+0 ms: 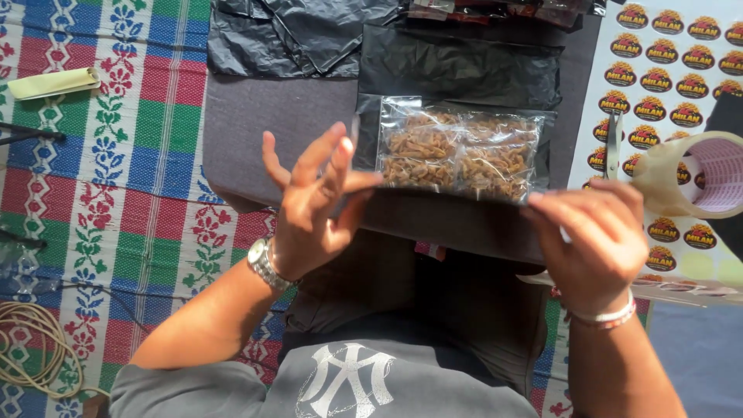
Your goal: Packaging a small bag of snacks into a black shipping bag and sealing it with tape.
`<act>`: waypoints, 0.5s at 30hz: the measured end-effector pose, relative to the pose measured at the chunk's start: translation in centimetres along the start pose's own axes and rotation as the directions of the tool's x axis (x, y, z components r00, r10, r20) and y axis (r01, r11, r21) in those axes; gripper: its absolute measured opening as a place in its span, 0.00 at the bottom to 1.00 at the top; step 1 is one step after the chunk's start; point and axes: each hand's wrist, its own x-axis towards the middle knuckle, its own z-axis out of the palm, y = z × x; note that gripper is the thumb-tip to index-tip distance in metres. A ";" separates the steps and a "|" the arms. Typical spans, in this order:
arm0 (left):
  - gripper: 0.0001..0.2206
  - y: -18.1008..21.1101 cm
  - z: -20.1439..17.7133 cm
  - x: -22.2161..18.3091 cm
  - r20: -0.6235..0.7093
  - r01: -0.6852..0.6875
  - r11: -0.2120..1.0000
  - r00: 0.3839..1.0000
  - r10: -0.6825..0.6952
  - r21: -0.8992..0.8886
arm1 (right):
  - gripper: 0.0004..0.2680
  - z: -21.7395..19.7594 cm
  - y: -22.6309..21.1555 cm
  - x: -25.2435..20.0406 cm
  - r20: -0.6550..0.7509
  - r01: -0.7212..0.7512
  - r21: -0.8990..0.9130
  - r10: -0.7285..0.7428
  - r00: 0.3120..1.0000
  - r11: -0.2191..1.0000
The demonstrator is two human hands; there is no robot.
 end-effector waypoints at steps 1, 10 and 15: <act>0.37 -0.2 0.4 0.3 0.001 -0.001 1.000 1.000 0.001 -0.003 | 0.01 0.3 0.2 0.5 0.000 -0.002 -0.002 0.002 1.000 1.000; 0.31 -1.8 3.1 3.2 -0.048 0.219 0.966 0.976 -0.215 0.140 | 0.04 3.5 3.4 2.2 0.011 -0.116 -0.041 0.117 0.993 0.992; 0.34 -1.7 3.3 4.0 0.014 0.191 0.955 0.980 -0.199 0.229 | 0.03 4.4 3.8 2.3 0.077 -0.228 0.021 0.226 0.971 0.973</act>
